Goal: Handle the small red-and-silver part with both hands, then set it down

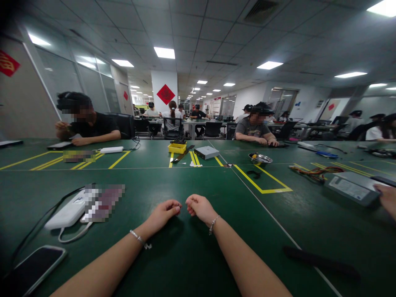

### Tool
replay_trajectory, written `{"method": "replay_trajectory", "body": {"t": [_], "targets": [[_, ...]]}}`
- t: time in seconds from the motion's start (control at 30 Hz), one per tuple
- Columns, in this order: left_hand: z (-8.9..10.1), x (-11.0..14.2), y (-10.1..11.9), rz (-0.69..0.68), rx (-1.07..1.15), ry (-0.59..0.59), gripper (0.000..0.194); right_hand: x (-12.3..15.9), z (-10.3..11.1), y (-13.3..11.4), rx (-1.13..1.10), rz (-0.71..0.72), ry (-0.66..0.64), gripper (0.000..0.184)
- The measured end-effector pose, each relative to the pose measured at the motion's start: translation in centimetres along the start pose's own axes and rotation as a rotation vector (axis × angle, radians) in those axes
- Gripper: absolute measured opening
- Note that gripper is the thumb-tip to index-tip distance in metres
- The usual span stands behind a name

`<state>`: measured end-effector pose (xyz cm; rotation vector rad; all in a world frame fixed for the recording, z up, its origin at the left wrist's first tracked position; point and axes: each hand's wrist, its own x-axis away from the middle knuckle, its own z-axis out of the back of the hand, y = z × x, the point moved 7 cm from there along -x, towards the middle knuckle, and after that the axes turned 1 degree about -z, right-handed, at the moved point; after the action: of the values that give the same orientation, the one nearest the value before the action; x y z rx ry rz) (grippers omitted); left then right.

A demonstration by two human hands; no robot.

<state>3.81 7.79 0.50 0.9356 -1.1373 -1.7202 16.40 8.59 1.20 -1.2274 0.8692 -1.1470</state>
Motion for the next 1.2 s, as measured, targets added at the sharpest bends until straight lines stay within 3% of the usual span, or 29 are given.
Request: {"method": "replay_trajectory", "body": {"t": [0.27, 0.53, 0.73, 0.9, 1.2], "targets": [[0.0, 0.1, 0.1, 0.006, 0.023, -0.007, 0.026, 0.0, -0.1, -0.1, -0.025, 0.002, 0.008, 0.017], [0.0, -0.1, 0.1, 0.03, 0.125, -0.029, 0.023, 0.0, 0.4, -1.1, 0.047, 0.138, 0.1, 0.018], [-0.1, -0.3, -0.1, 0.047, 0.219, -0.025, 0.029, -0.2, 0.5, -0.7, 0.016, 0.121, 0.105, 0.022], [0.5, -0.3, 0.0, 0.006, 0.194, 0.038, 0.029, -0.5, 0.6, -0.2, -0.047, 0.111, 0.111, 0.017], [-0.5, 0.3, 0.7, -0.018, 0.086, -0.029, 0.026, -0.6, 0.0, 0.1, -0.053, 0.139, 0.099, 0.016]]}}
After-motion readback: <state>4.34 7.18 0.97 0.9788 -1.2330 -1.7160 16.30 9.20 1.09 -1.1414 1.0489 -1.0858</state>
